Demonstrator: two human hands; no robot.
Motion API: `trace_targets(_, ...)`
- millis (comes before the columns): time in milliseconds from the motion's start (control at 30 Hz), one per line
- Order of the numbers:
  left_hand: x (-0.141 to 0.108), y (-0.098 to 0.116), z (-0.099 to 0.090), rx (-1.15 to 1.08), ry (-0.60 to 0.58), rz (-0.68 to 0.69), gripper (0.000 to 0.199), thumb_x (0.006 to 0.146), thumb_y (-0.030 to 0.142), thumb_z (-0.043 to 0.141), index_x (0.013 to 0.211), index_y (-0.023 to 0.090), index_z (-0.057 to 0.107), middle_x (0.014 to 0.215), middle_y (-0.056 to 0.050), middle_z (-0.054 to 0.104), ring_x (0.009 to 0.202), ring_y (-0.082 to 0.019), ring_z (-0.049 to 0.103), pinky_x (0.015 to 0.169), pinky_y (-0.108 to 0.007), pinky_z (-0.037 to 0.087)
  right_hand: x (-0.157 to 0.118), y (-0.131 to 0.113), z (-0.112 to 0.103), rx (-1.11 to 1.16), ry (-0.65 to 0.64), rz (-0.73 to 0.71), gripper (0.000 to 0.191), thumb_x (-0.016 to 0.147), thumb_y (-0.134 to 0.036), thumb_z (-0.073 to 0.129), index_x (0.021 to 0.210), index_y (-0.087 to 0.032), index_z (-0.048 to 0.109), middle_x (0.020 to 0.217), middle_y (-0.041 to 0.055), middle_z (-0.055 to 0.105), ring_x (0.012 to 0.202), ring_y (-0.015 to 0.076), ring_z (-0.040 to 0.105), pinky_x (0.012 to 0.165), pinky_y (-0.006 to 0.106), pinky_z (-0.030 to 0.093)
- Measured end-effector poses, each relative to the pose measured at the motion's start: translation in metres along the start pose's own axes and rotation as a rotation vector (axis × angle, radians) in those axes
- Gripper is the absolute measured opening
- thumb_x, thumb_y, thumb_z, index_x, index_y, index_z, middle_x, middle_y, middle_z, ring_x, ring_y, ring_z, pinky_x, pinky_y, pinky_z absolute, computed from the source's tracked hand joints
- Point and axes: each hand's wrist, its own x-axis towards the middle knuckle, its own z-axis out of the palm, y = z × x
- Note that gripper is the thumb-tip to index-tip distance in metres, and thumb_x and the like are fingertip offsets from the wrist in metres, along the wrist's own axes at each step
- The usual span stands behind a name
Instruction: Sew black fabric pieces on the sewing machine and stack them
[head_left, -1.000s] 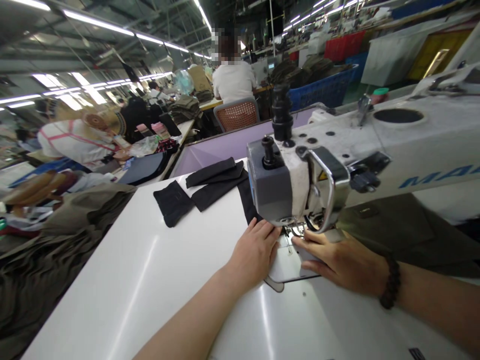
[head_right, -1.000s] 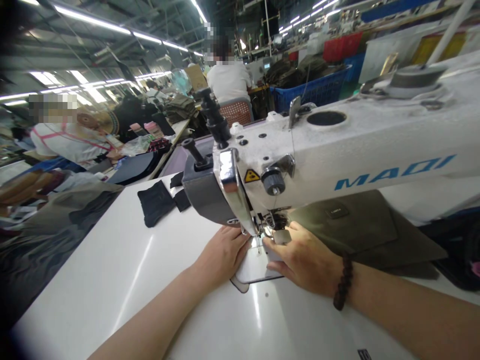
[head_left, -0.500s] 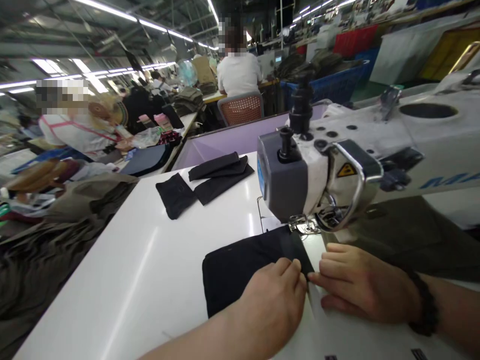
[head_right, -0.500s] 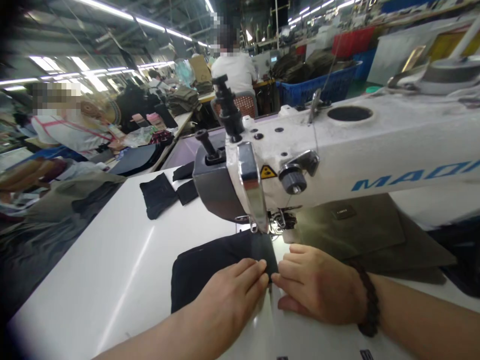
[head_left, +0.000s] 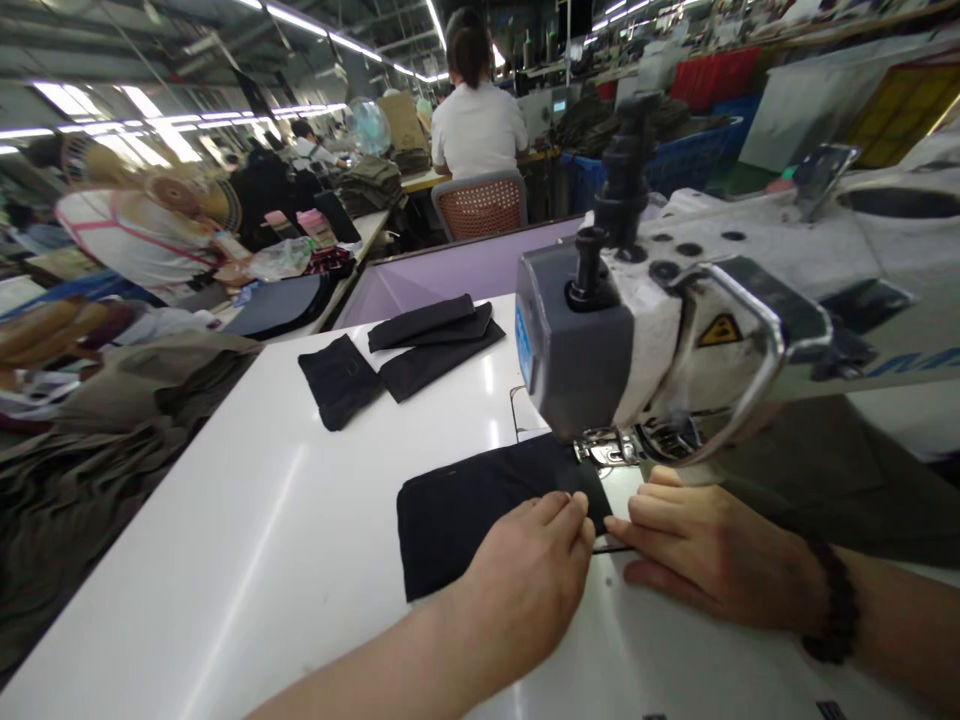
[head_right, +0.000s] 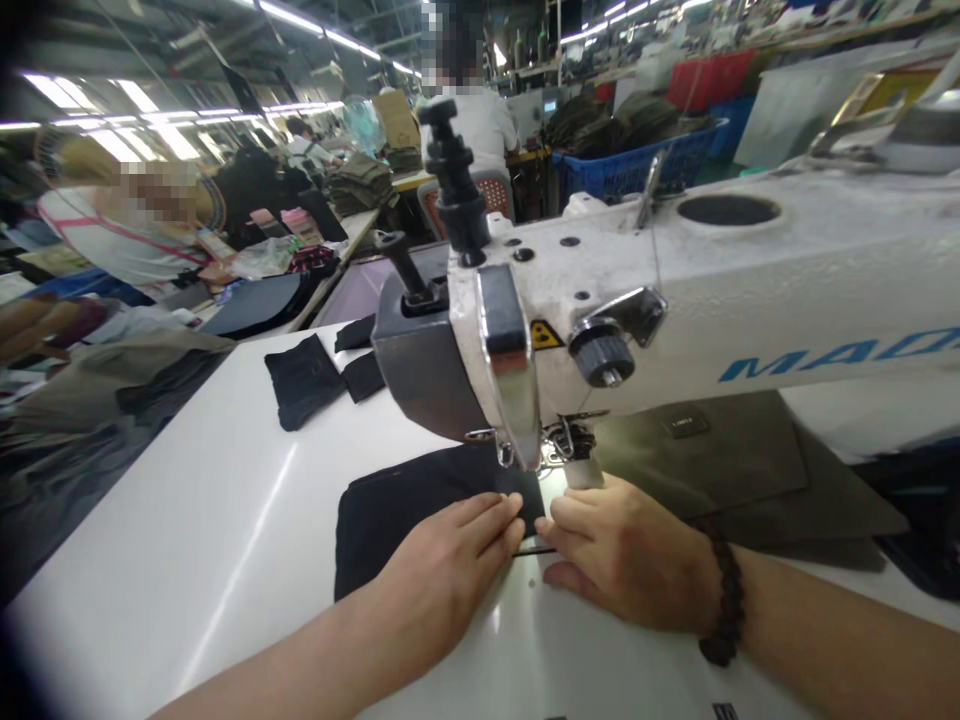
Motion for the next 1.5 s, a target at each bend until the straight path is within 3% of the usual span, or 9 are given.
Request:
trace_targets(233, 0.005, -0.016, 0.008, -0.049, 0.026, -0.073, 0.029, 0.085, 0.016, 0.040, 0.109, 0.005, 0.050, 0.117, -0.012, 0.053, 0.108, -0.022, 0.049, 0.091, -0.032, 0.042, 0.004, 0.006, 0.004, -0.088, 0.026, 0.068, 0.033, 0.088, -0.034, 0.037, 0.099, -0.012, 0.059, 0.078, 0.0060, 0.060, 0.072, 0.0149, 0.056, 0.066, 0.028, 0.042)
trace_targets(500, 0.013, -0.031, 0.014, -0.070, 0.092, -0.123, 0.031, 0.085, 0.017, 0.040, 0.111, 0.004, 0.050, 0.120, -0.013, 0.051, 0.112, -0.023, 0.045, 0.099, -0.031, 0.035, 0.005, 0.009, 0.011, -0.254, 0.054, 0.144, 0.030, 0.083, -0.031, 0.045, 0.103, -0.012, 0.057, 0.090, 0.0105, 0.062, 0.076, 0.0193, 0.059, 0.063, 0.031, 0.046)
trace_targets(867, 0.016, -0.039, 0.023, -0.095, 0.099, -0.187, 0.033, 0.085, 0.013, 0.039, 0.116, 0.005, 0.046, 0.124, -0.012, 0.047, 0.118, -0.023, 0.038, 0.103, -0.034, 0.028, 0.000, 0.011, 0.015, -0.304, 0.088, 0.123, 0.035, 0.085, -0.033, 0.039, 0.108, -0.011, 0.055, 0.094, 0.0128, 0.062, 0.077, 0.0220, 0.060, 0.062, 0.034, 0.049)
trace_targets(1033, 0.015, -0.036, 0.017, -0.063, 0.101, -0.180, 0.035, 0.085, 0.016, 0.038, 0.117, 0.004, 0.043, 0.123, -0.015, 0.045, 0.117, -0.024, 0.037, 0.100, -0.037, 0.031, -0.004, 0.014, 0.020, -0.269, 0.121, 0.106, 0.036, 0.085, -0.035, 0.038, 0.110, -0.015, 0.054, 0.097, 0.0117, 0.063, 0.078, 0.0214, 0.061, 0.065, 0.034, 0.050)
trace_targets(1167, 0.015, -0.032, 0.006, 0.044, 0.071, -0.291, 0.026, 0.085, 0.016, 0.037, 0.107, 0.008, 0.049, 0.103, -0.012, 0.054, 0.094, -0.023, 0.052, 0.080, -0.036, 0.046, -0.005, 0.016, 0.021, -0.255, 0.190, 0.113, 0.035, 0.087, -0.038, 0.034, 0.105, -0.017, 0.056, 0.090, 0.0094, 0.065, 0.068, 0.0201, 0.062, 0.059, 0.032, 0.050)
trace_targets(1233, 0.013, -0.035, 0.004, 0.061, 0.010, -0.371, 0.023, 0.084, 0.013, 0.038, 0.102, 0.009, 0.052, 0.090, -0.009, 0.057, 0.082, -0.021, 0.055, 0.069, -0.033, 0.049, -0.006, 0.019, 0.014, -0.243, 0.218, 0.157, 0.034, 0.086, -0.042, 0.036, 0.097, -0.018, 0.057, 0.082, 0.0079, 0.066, 0.066, 0.0200, 0.062, 0.057, 0.032, 0.049)
trace_targets(1300, 0.010, -0.042, 0.006, 0.071, 0.000, -0.465, 0.027, 0.083, 0.007, 0.035, 0.105, 0.008, 0.050, 0.094, -0.011, 0.057, 0.089, -0.021, 0.055, 0.073, -0.033, 0.048, -0.011, 0.023, -0.001, -0.222, 0.192, 0.230, 0.031, 0.086, -0.043, 0.036, 0.087, -0.019, 0.056, 0.075, 0.0066, 0.064, 0.065, 0.0195, 0.061, 0.057, 0.031, 0.048)
trace_targets(1433, 0.003, -0.055, 0.011, 0.151, 0.123, -0.650, 0.044, 0.081, 0.003, 0.032, 0.125, 0.003, 0.031, 0.131, -0.024, 0.032, 0.121, -0.031, 0.033, 0.091, -0.050, 0.035, -0.027, 0.029, -0.043, -0.191, -0.074, 0.413, 0.023, 0.082, -0.038, 0.045, 0.067, -0.023, 0.051, 0.062, 0.0015, 0.057, 0.054, 0.0157, 0.055, 0.049, 0.028, 0.043)
trace_targets(1500, -0.001, -0.054, 0.008, 0.158, 0.139, -0.625, 0.045, 0.082, 0.009, 0.037, 0.126, 0.006, 0.030, 0.136, -0.023, 0.026, 0.124, -0.032, 0.028, 0.093, -0.051, 0.033, -0.037, 0.028, -0.057, -0.201, -0.182, 0.453, 0.014, 0.077, -0.029, 0.053, 0.065, -0.023, 0.051, 0.065, 0.0005, 0.057, 0.057, 0.0162, 0.055, 0.051, 0.028, 0.042)
